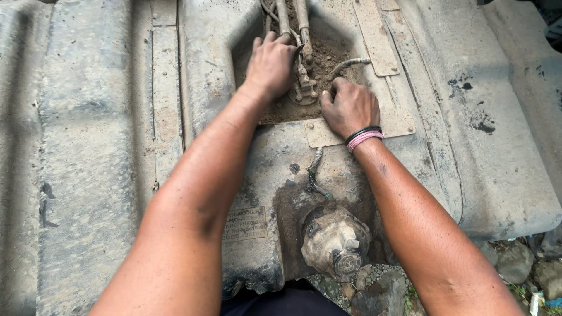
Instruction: The person uses a small metal tool to scrape and remove dirt and debris from the underside of a vehicle, focusing on the area around hoses and a cylindrical component. The hands repeatedly scrape and clear the accumulated grime from the surface.
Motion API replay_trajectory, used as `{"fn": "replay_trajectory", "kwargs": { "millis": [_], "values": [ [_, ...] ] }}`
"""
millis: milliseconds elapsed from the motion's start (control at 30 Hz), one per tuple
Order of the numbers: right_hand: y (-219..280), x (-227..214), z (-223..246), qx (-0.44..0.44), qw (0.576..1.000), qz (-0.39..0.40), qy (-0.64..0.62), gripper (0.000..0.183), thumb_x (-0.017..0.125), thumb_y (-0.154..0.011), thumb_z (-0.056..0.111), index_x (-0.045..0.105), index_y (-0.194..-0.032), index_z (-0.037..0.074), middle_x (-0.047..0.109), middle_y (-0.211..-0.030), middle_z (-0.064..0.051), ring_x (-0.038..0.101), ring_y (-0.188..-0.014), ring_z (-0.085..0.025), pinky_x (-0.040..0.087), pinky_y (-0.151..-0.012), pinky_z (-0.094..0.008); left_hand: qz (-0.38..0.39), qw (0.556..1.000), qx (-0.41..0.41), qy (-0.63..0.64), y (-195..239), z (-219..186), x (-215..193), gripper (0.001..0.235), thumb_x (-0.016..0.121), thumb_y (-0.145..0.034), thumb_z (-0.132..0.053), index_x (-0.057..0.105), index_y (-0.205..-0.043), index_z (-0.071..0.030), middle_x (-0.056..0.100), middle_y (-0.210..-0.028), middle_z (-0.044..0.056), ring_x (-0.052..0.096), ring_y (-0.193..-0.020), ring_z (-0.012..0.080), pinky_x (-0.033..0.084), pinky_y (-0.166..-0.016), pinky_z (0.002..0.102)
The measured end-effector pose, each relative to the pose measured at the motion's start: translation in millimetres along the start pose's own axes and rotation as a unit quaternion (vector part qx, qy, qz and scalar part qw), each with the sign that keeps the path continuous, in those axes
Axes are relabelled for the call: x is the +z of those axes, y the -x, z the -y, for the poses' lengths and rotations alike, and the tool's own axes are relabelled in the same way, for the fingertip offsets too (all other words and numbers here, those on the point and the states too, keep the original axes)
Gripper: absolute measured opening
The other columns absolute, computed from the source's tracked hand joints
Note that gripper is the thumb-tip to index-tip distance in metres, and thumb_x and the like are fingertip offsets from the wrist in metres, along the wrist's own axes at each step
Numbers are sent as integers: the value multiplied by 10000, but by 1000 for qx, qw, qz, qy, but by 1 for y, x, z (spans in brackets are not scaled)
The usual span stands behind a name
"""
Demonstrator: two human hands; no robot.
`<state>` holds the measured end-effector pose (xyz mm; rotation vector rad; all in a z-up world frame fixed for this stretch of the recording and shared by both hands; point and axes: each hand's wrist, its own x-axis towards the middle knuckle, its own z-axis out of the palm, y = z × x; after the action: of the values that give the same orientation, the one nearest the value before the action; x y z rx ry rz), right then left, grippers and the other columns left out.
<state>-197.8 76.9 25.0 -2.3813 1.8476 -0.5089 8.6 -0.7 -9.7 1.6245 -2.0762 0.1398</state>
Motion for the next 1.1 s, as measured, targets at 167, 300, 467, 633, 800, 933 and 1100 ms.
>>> {"fn": "replay_trajectory", "kwargs": {
  "millis": [167, 300, 467, 633, 800, 933, 1100],
  "values": [
    [1, 1, -1, -4, 1000, -13, 6, 267, 617, -985, 260, 580, -758, 125, 475, -571, -3, 474, -518, -165, 470, -551, -406, 105, 978, -150, 97, -5, -4, -10, 235, 756, -918, -203, 695, -1055, -23, 684, -1148, 150, 637, -1118, 282, 516, -1019, 480],
    [0, 5, -5, -21, 1000, -14, 18, 271, 610, -1000, 249, 589, -764, 115, 478, -581, 7, 479, -523, -166, 472, -546, -402, 101, 961, -204, 155, -1, -11, -12, 308, 789, -894, -247, 687, -1089, -30, 687, -1116, 142, 664, -1051, 262, 532, -970, 451],
    [-1, 4, -3, -6, 1000, -9, 16, 260, 618, -988, 249, 595, -766, 117, 493, -580, 4, 482, -521, -155, 465, -547, -390, -62, 981, -122, 134, 11, -25, 0, 203, 788, -799, -156, 774, -969, -47, 716, -1113, 120, 614, -1077, 324, 444, -918, 539],
    [2, 1, -2, 5, 1000, -5, -6, 255, 610, -1011, 260, 614, -802, 113, 532, -606, -19, 501, -534, -169, 488, -556, -394, -75, 995, 24, -54, 13, -19, 1, 241, 679, -908, 25, 793, -1068, -115, 742, -1082, 99, 646, -1033, 252, 469, -1009, 515],
    [-1, 10, -12, -21, 997, -56, -41, 209, 722, -959, 257, 668, -860, 80, 607, -684, -65, 591, -610, -205, 515, -594, -413, -32, 985, -83, 149, 3, -39, -26, 217, 797, -891, -208, 766, -1025, -40, 744, -1043, 150, 702, -938, 242, 560, -836, 417],
    [-16, -3, -19, -55, 963, -75, -253, 242, 824, -862, 164, 701, -1055, 86, 717, -924, -42, 698, -816, -162, 600, -756, -329, 91, 968, -62, 227, -11, -50, -59, 220, 814, -864, -242, 775, -993, -67, 781, -907, 103, 768, -841, 220, 598, -817, 411],
    [-32, -31, -14, -113, 945, -26, -306, 265, 787, -922, 66, 679, -1162, 33, 746, -1034, -69, 719, -942, -155, 621, -866, -297, 179, 968, -2, 177, -22, -64, -70, 185, 786, -829, -182, 793, -994, -98, 776, -913, 102, 751, -851, 234, 592, -812, 418]
  ]
}}
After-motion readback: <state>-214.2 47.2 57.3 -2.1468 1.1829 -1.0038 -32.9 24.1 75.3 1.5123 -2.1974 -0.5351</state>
